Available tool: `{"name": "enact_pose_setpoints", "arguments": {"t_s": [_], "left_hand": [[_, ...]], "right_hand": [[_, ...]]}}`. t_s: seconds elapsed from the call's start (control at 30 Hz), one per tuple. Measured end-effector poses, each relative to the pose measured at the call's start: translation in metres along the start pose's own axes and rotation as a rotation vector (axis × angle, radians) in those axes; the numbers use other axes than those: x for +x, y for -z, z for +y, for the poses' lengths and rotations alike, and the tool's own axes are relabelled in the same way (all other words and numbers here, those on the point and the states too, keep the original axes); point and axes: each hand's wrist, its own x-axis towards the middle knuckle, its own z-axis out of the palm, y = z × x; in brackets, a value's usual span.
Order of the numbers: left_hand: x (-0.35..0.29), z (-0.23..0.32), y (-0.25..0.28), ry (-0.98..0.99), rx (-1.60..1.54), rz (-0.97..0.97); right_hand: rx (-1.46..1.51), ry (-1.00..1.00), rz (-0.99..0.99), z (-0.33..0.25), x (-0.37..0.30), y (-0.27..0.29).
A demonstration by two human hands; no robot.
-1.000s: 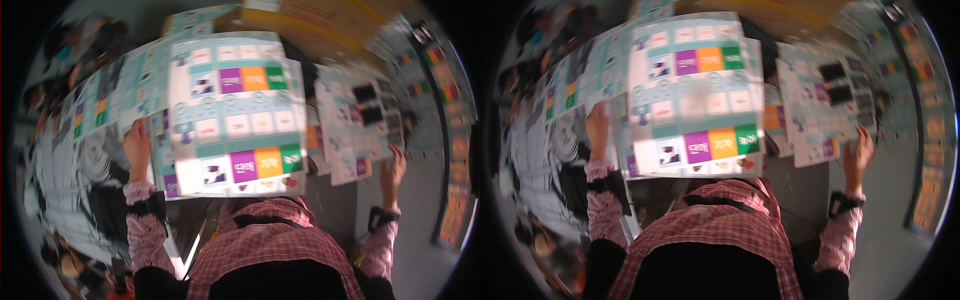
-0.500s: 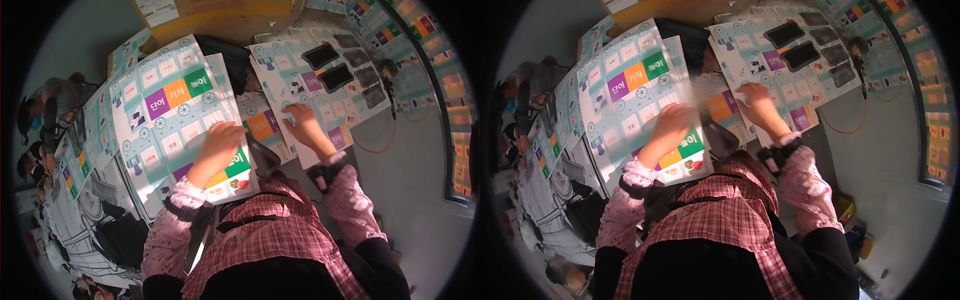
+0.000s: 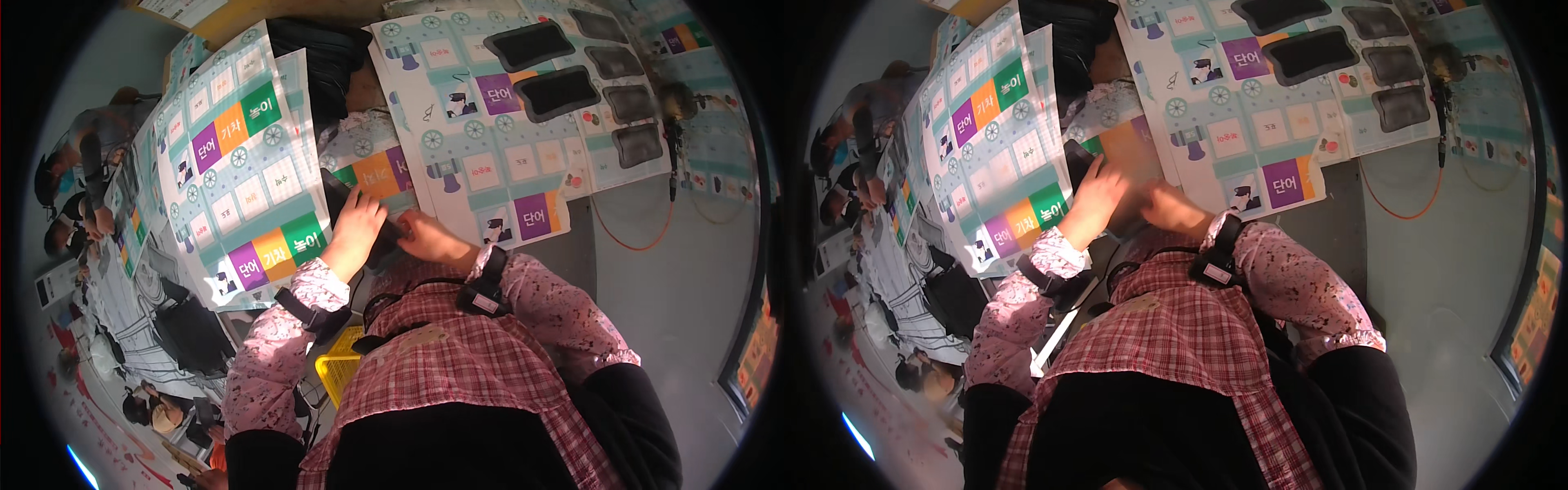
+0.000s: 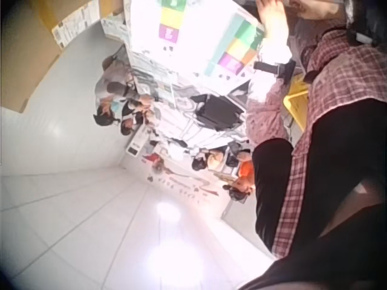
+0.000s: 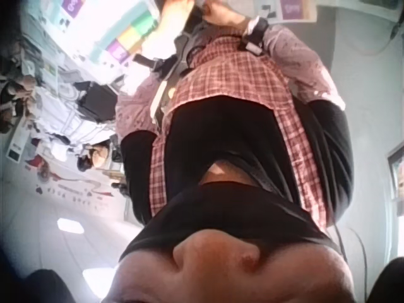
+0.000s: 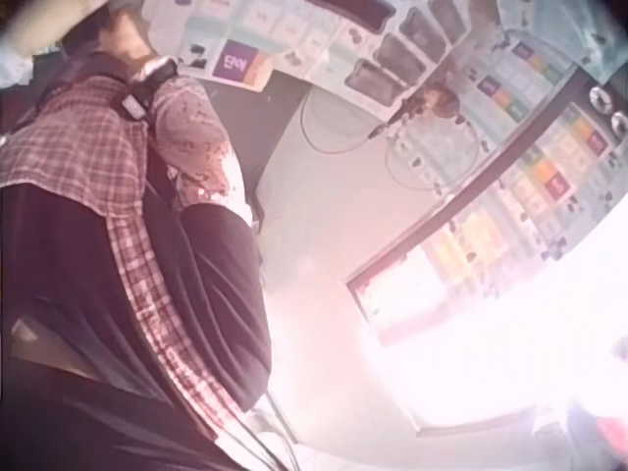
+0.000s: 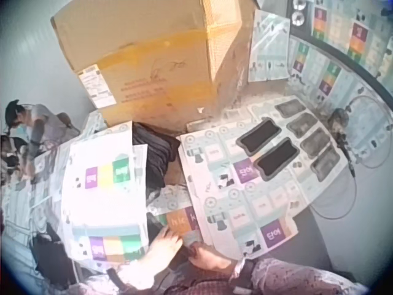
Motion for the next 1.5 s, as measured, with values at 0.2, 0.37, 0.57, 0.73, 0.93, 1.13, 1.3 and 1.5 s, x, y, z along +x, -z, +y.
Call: {"name": "enact_pose_setpoints", "arguments": {"t_s": [0.2,0.37,0.57,0.73,0.93,1.13,1.3,1.5], "left_hand": [[0.011,-0.011,0.019,-0.047,-0.037,-0.443],[0.038,-0.015,0.058,0.014,-0.295,-0.147],[0.066,0.037,0.070,0.064,-0.546,0.060],[0.118,0.068,0.037,0.090,-0.602,0.233],[0.143,0.059,0.011,0.290,-0.798,-0.086],[0.132,0.091,0.020,0.247,-0.443,0.002],[0.130,0.087,0.017,0.206,-0.480,-0.026],[0.127,0.068,0.010,0.497,-1.091,0.066]], "right_hand": [[-0.045,0.021,-0.189,0.002,-0.011,-0.017],[0.223,-0.105,0.048,-0.012,-0.022,0.039],[0.691,-0.188,0.222,0.016,-0.025,0.114],[0.138,-0.100,0.299,0.083,-0.023,0.177],[0.172,-0.085,0.583,0.061,-0.033,0.194],[0.072,-0.403,0.045,0.072,-0.052,0.187],[0.142,-0.342,-0.002,0.089,-0.060,0.192],[0.770,-0.469,-0.073,0.074,-0.050,0.198]]}}
